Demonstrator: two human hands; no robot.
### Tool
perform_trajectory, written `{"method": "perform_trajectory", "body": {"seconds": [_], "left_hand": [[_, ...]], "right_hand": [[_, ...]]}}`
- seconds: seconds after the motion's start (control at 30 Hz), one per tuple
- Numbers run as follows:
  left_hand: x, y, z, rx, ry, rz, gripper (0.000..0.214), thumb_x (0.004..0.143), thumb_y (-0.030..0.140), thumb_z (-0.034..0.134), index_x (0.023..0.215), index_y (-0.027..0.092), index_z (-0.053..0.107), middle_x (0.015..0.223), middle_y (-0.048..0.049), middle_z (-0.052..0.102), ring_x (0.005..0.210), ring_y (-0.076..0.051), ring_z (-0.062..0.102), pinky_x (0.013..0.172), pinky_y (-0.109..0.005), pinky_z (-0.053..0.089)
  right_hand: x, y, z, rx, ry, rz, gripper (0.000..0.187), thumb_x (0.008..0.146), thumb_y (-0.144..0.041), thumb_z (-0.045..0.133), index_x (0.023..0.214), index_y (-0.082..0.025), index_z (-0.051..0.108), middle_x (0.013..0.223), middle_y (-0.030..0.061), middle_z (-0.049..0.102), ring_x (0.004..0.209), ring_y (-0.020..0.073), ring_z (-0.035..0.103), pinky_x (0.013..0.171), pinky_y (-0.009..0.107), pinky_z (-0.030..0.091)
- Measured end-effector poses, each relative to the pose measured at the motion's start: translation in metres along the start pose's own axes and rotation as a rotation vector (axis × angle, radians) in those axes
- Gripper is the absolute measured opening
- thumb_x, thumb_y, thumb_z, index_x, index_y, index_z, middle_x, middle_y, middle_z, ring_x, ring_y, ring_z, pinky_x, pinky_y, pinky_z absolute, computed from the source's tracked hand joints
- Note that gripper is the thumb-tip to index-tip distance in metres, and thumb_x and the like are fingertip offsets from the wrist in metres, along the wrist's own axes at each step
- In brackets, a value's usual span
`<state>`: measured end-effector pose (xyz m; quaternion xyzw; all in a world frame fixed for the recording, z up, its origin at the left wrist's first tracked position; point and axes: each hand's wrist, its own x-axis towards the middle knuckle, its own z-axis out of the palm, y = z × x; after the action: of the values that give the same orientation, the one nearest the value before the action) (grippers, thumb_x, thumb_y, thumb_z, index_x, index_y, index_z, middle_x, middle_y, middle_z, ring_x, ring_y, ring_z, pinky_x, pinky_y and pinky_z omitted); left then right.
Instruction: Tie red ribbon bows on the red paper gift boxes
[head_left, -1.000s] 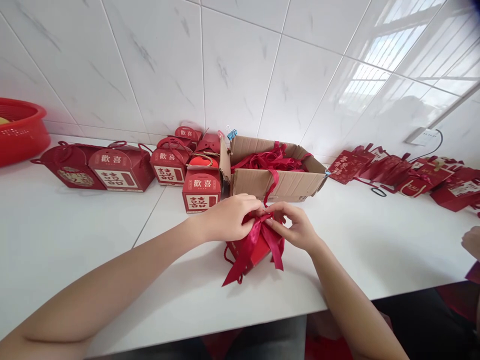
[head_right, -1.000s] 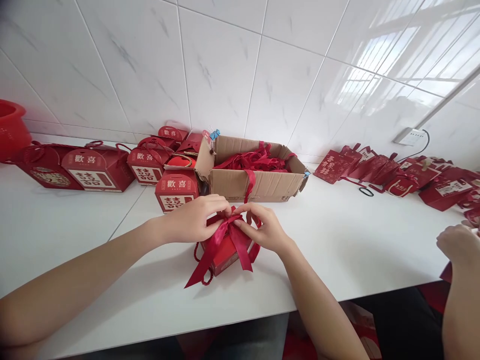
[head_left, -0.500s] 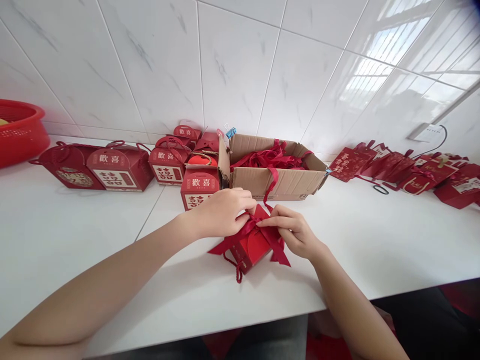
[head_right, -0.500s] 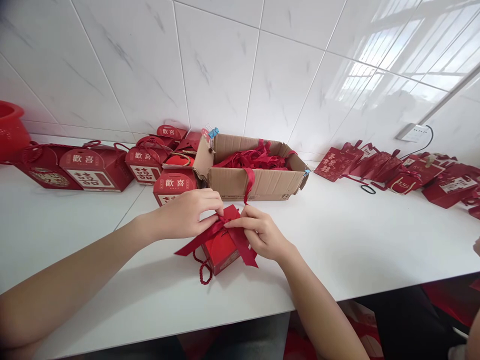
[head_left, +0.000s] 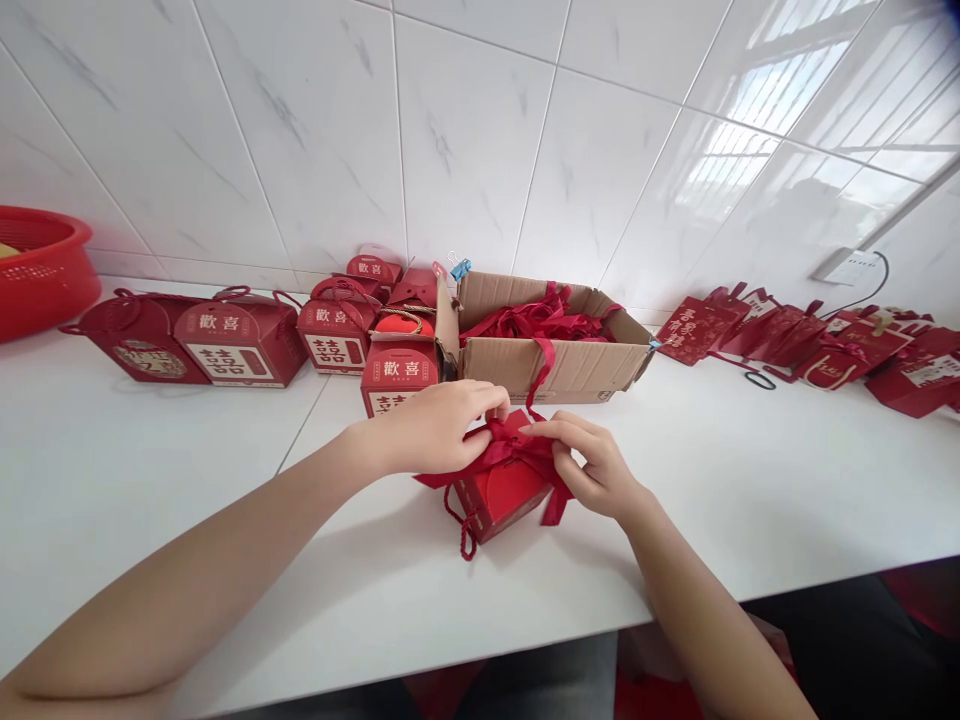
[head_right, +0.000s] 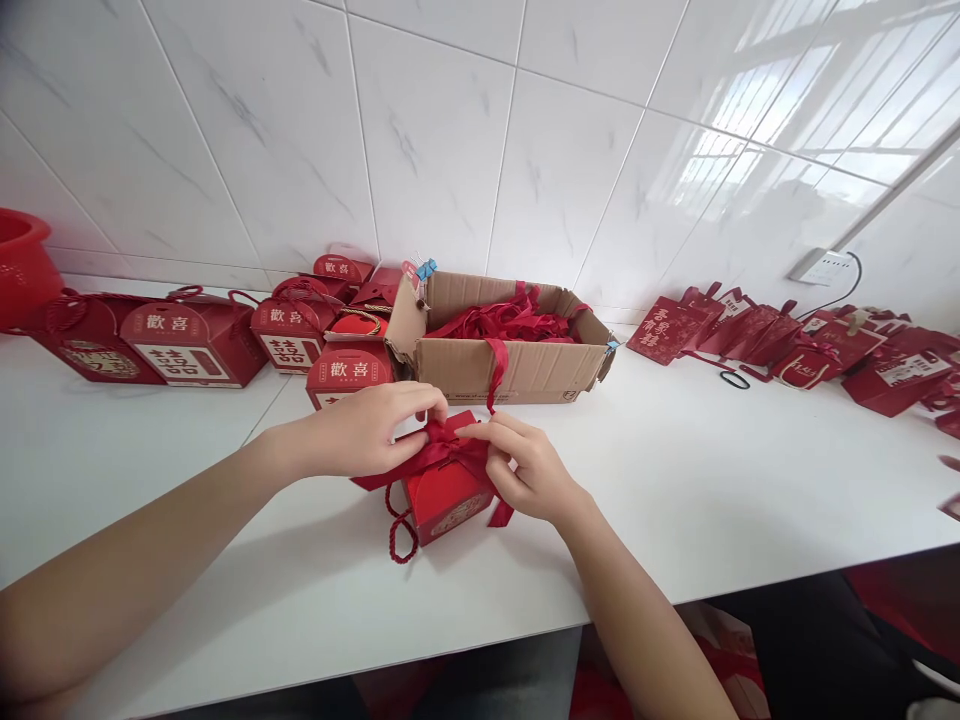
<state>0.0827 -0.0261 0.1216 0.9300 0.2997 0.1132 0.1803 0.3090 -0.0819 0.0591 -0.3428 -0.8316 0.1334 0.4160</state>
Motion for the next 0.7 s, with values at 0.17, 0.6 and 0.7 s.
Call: {"method": "perform_trajectory", "body": {"seconds": [0.17, 0.6, 0.7], "left_hand": [[-0.0006, 0.0022, -0.001, -0.053, -0.056, -0.001, 0.017, 0.083, 0.016, 0.044, 0.094, 0.024, 0.055, 0.099, 0.0021, 0.056, 0.081, -0.013, 0.054, 0.063, -0.024, 0.039], [0.0012, 0.0063, -0.0027, -0.12, -0.061, -0.053, 0.013, 0.085, 0.029, 0.049, 0.076, 0.019, 0.051, 0.091, -0.0013, 0.052, 0.085, -0.017, 0.05, 0.065, -0.027, 0.037], [0.0025, 0.0038, 0.0013, -0.087, -0.018, -0.051, 0.028, 0.087, 0.043, 0.051, 0.073, 0.019, 0.05, 0.089, -0.0018, 0.053, 0.08, -0.016, 0.05, 0.062, -0.027, 0.035]], "right_hand": [[0.0019, -0.0008, 0.0022, 0.005, 0.016, 0.044, 0.035, 0.084, -0.006, 0.049, 0.113, -0.022, 0.058, 0.081, 0.0004, 0.056, 0.067, 0.0098, 0.047, 0.061, 0.025, 0.043], [0.0047, -0.0077, 0.0025, 0.212, 0.051, 0.399, 0.026, 0.087, -0.036, 0.058, 0.11, -0.023, 0.061, 0.081, 0.0012, 0.062, 0.069, 0.0117, 0.052, 0.062, 0.026, 0.044], [0.0057, -0.0077, 0.0043, 0.299, 0.081, 0.472, 0.023, 0.085, -0.035, 0.061, 0.104, -0.023, 0.061, 0.084, 0.0015, 0.064, 0.068, 0.0112, 0.053, 0.063, 0.026, 0.046]]}}
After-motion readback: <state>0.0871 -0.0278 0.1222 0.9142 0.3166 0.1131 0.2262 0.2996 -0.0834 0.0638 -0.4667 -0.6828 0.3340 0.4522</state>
